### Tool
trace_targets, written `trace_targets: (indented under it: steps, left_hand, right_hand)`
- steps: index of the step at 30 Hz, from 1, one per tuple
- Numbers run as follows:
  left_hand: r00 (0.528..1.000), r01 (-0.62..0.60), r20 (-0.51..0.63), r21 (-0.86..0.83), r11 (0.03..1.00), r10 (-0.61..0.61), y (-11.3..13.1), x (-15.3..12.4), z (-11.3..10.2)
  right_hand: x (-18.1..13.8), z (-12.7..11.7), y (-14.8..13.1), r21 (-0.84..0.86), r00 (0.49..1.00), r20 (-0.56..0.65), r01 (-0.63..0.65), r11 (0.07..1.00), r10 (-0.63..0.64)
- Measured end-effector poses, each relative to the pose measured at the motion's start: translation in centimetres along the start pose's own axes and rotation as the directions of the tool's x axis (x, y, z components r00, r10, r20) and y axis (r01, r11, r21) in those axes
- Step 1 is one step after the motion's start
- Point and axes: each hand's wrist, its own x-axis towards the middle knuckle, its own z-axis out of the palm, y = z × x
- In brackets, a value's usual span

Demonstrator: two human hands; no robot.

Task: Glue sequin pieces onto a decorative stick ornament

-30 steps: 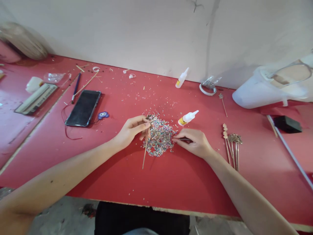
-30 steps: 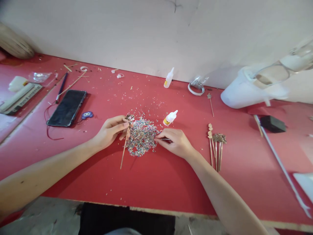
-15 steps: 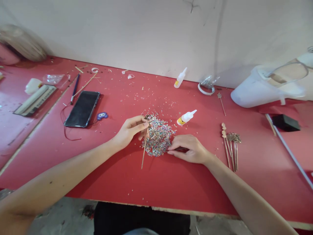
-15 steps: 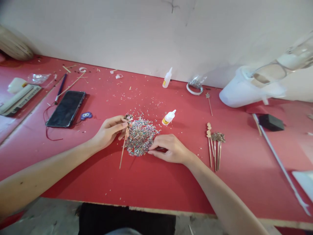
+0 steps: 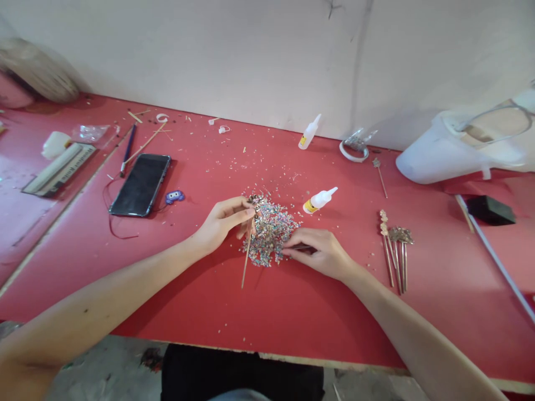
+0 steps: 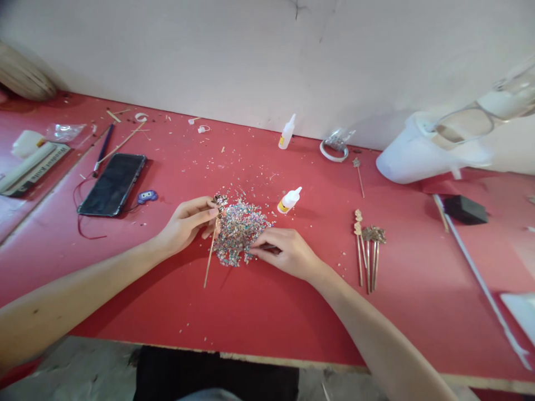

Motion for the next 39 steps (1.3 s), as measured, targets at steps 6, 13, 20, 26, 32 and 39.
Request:
trace_targets:
  steps: [6,13,20,26,32,39]
  left_hand:
    - [1.000,-0.011,-0.004,-0.026,1.000,0.011,-0.1,0.0,0.0]
    - [1.000,-0.009,-0.001,-0.035,0.999,0.009,0.0,0.0,0.0]
    - [1.000,-0.015,0.001,-0.013,1.000,0.015,0.0,0.0,0.0]
    - [1.000,-0.013,0.003,-0.016,1.000,0.013,0.0,0.0,-0.1]
    - [1.000,-0.007,0.004,0.002,1.000,0.007,0.0,0.0,0.0]
    - [1.000,0.009,-0.010,0.017,1.000,-0.009,0.2,0.0,0.1]
  right_hand:
    - [-0.2,-0.1,0.1,-0.030,0.979,-0.184,-0.091,0.995,0.084]
    - [-0.2,-0.5,0.7,-0.134,0.982,-0.173,-0.103,0.986,0.079]
    - [-0.2,-0.1,0.1,-0.096,0.995,-0.097,-0.039,0.995,0.030]
    - [-0.5,-1.5,1.3,0.015,0.981,-0.058,-0.187,0.982,0.187]
    - [-0.3,-0.3,0.1,0.012,0.997,0.074,-0.010,1.000,0.010]
    - [-0.3,-0.6,0.5,0.079,0.997,-0.043,-0.056,0.995,0.060]
